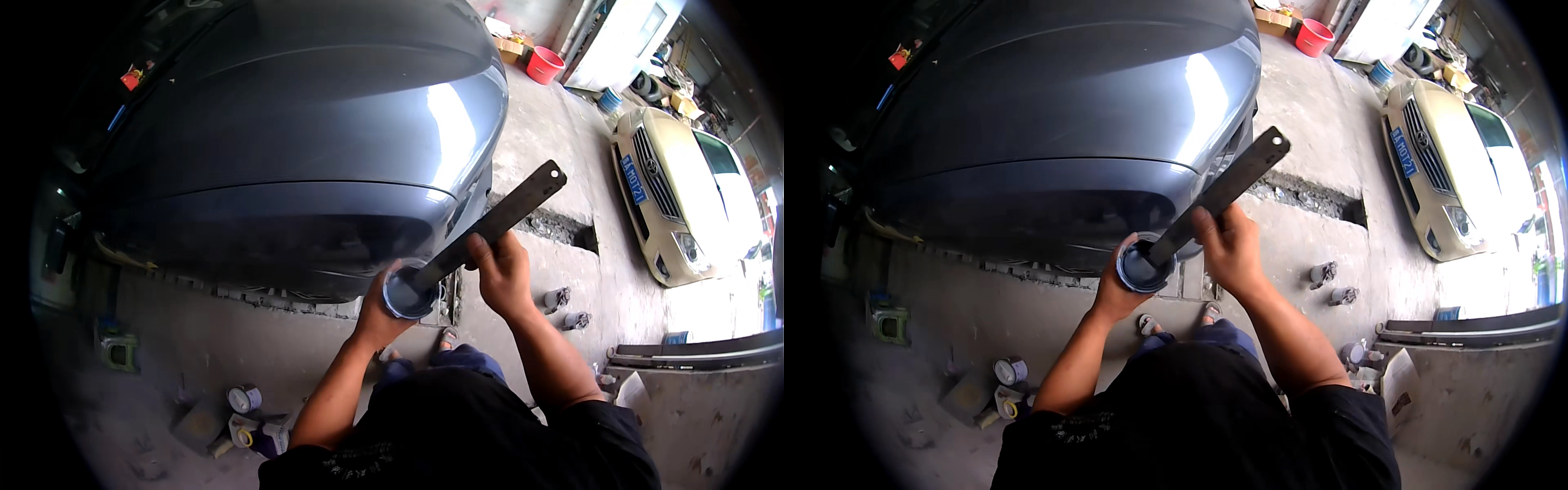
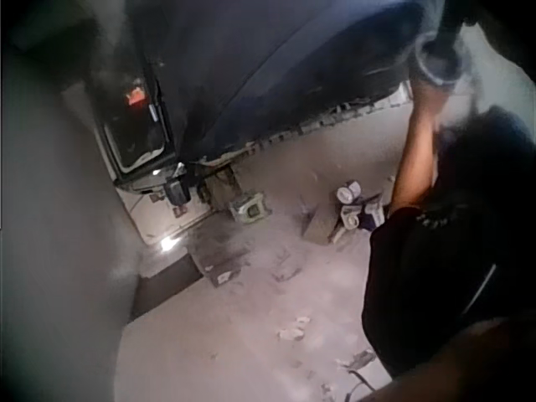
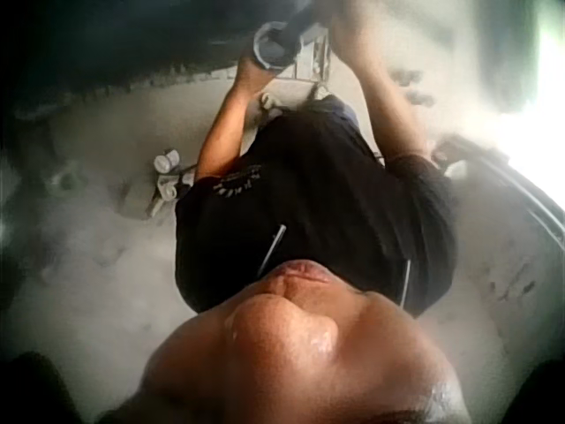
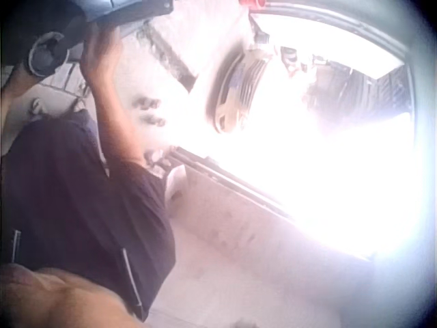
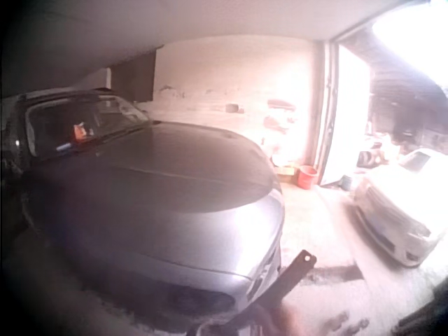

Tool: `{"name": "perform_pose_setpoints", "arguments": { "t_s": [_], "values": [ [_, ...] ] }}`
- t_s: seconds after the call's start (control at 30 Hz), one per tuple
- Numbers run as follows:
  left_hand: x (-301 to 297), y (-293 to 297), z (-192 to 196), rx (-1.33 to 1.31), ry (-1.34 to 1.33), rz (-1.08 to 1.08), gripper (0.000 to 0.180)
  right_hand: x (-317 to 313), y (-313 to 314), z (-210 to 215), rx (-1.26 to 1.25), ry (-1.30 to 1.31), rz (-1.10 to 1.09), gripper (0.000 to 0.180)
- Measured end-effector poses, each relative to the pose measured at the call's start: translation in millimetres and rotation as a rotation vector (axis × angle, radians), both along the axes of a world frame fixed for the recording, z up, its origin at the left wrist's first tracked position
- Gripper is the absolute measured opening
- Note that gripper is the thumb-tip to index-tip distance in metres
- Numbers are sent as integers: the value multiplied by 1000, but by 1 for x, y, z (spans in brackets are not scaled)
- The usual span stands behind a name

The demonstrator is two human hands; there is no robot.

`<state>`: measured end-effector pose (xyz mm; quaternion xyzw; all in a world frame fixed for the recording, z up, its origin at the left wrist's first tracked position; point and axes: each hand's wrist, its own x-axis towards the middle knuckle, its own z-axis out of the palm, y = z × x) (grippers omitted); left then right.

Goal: The person mixes a gray liquid in a small can using a metal stirrer. They walk to a shelf, pick up a second can, and pour its contents into the first can. They then return to the car and continue stirring the mixture.

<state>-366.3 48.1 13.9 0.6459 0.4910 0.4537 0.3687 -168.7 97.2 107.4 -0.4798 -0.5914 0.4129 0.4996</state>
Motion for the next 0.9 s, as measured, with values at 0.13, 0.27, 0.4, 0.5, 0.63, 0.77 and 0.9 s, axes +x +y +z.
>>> {"name": "perform_pose_setpoints", "arguments": {
  "t_s": [0.13, 0.27, 0.4, 0.5, 0.63, 0.77, 0.9],
  "values": [
    [-5, 11, 3, 77, -62, 41, 87, 4, 10, 2, -69, 284, -102, 15],
    [-7, 21, 5, 110, -41, 142, 83, 18, 24, -7, -143, 421, -199, 16],
    [-8, 24, 12, 104, -43, 228, 71, 23, 31, -16, -207, 574, -183, 12],
    [-3, 26, 18, 89, -105, 278, 66, 22, 35, -18, -258, 666, -177, 9],
    [-1, 29, 20, 98, -56, 338, 65, 26, 41, -33, -320, 805, -185, 9],
    [1, 32, 18, 147, -57, 366, 68, 30, 48, -50, -375, 886, -179, 10],
    [3, 33, 22, 126, -89, 359, 71, 27, 49, -54, -413, 909, -194, 10]
  ]
}}
